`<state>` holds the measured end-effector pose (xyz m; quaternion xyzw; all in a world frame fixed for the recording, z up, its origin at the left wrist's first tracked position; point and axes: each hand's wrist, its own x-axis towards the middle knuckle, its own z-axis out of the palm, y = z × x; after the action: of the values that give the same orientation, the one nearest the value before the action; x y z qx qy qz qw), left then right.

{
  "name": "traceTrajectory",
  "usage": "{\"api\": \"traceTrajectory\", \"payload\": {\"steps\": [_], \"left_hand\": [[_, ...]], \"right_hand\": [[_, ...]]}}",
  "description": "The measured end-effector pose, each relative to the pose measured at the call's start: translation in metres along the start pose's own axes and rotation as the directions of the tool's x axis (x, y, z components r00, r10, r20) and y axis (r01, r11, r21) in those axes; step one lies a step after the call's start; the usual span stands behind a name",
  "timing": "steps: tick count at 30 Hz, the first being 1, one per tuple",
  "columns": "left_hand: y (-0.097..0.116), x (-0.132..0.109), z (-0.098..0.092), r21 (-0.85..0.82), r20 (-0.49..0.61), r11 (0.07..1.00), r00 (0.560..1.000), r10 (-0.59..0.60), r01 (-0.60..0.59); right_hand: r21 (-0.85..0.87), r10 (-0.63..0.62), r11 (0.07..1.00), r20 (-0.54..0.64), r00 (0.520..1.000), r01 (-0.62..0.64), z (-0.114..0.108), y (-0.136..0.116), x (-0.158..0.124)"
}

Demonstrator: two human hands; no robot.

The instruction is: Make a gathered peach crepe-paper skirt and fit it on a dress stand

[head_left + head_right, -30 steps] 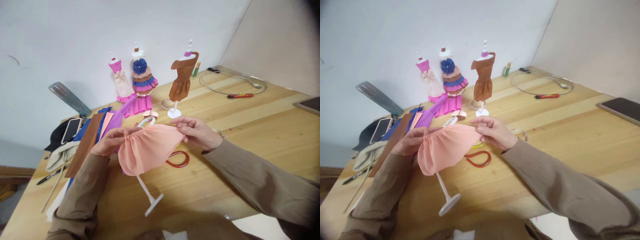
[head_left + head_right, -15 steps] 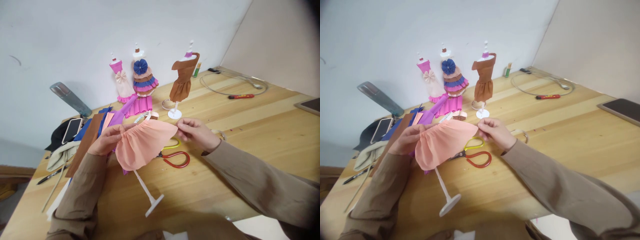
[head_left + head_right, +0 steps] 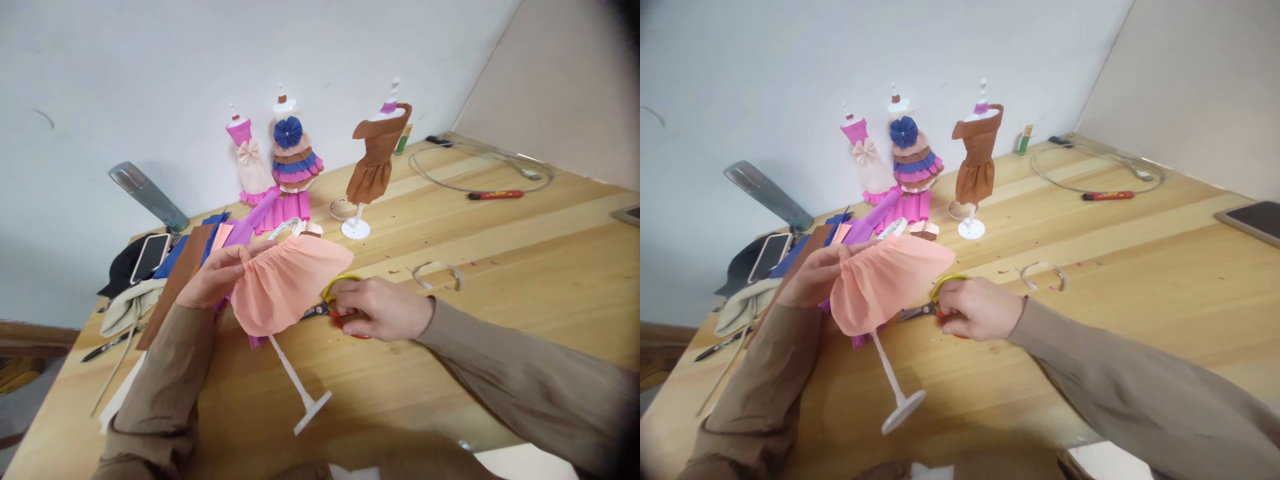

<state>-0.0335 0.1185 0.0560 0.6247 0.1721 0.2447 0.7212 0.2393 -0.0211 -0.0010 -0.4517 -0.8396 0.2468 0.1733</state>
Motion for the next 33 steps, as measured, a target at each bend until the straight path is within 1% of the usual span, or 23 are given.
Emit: {"api": "traceTrajectory", "payload": {"steps": [4,6,9,13,16,18,20,22,24,26,29,31,33], "left_hand": [[-0.002,0.002,0.003,-0.044,-0.034,0.999,0.999,0.017,-0.018],[-0.002,0.003,0.003,-0.053,-0.054,0.998,0.998,0.021,-0.024],[0.000,0.003,0.004,-0.041,-0.090,0.999,0.996,0.023,-0.026],[0.001,0.005,0.007,-0.074,-0.161,0.997,0.987,0.021,-0.033],[-0.003,0.007,0.012,-0.131,-0.273,0.990,0.962,0.021,-0.058],[-0.008,0.009,0.015,-0.159,-0.362,0.984,0.932,0.013,-0.076],[-0.013,0.011,0.019,-0.188,-0.413,0.978,0.911,0.004,-0.090],[-0.018,0.014,0.023,-0.218,-0.421,0.971,0.907,-0.001,-0.100],[-0.022,0.016,0.029,-0.246,-0.416,0.964,0.909,-0.008,-0.104],[-0.026,0.017,0.035,-0.277,-0.410,0.957,0.911,-0.032,-0.091],[-0.032,0.017,0.043,-0.309,-0.400,0.949,0.914,-0.067,-0.066],[-0.035,0.016,0.047,-0.301,-0.394,0.951,0.917,-0.063,-0.064],[-0.036,0.015,0.051,-0.280,-0.390,0.958,0.919,-0.046,-0.071]], "right_hand": [[-0.128,0.035,0.991,0.022,0.999,-0.032,0.000,-0.003,0.001],[-0.165,0.056,0.985,0.042,0.998,-0.049,-0.001,-0.005,0.000],[-0.171,0.066,0.984,0.065,0.996,-0.054,-0.001,-0.008,-0.002],[-0.144,0.025,0.989,0.085,0.996,-0.013,-0.003,-0.008,-0.006],[-0.123,-0.002,0.992,0.036,0.999,0.006,-0.003,-0.006,-0.006],[-0.165,0.002,0.986,-0.008,1.000,-0.003,-0.001,-0.004,-0.005],[-0.232,0.018,0.972,-0.037,0.999,-0.026,0.002,-0.003,-0.005],[-0.263,0.038,0.963,-0.043,0.998,-0.048,0.004,-0.003,-0.005],[-0.249,0.056,0.966,-0.035,0.998,-0.063,0.002,-0.003,-0.007],[-0.192,0.093,0.977,-0.039,0.995,-0.099,-0.003,-0.001,-0.009],[-0.031,0.157,0.987,-0.044,0.987,-0.158,-0.012,0.004,-0.011],[0.035,0.146,0.989,-0.035,0.989,-0.145,-0.015,0.008,-0.009],[0.018,0.106,0.994,-0.060,0.993,-0.105,-0.013,0.011,-0.006]]}}
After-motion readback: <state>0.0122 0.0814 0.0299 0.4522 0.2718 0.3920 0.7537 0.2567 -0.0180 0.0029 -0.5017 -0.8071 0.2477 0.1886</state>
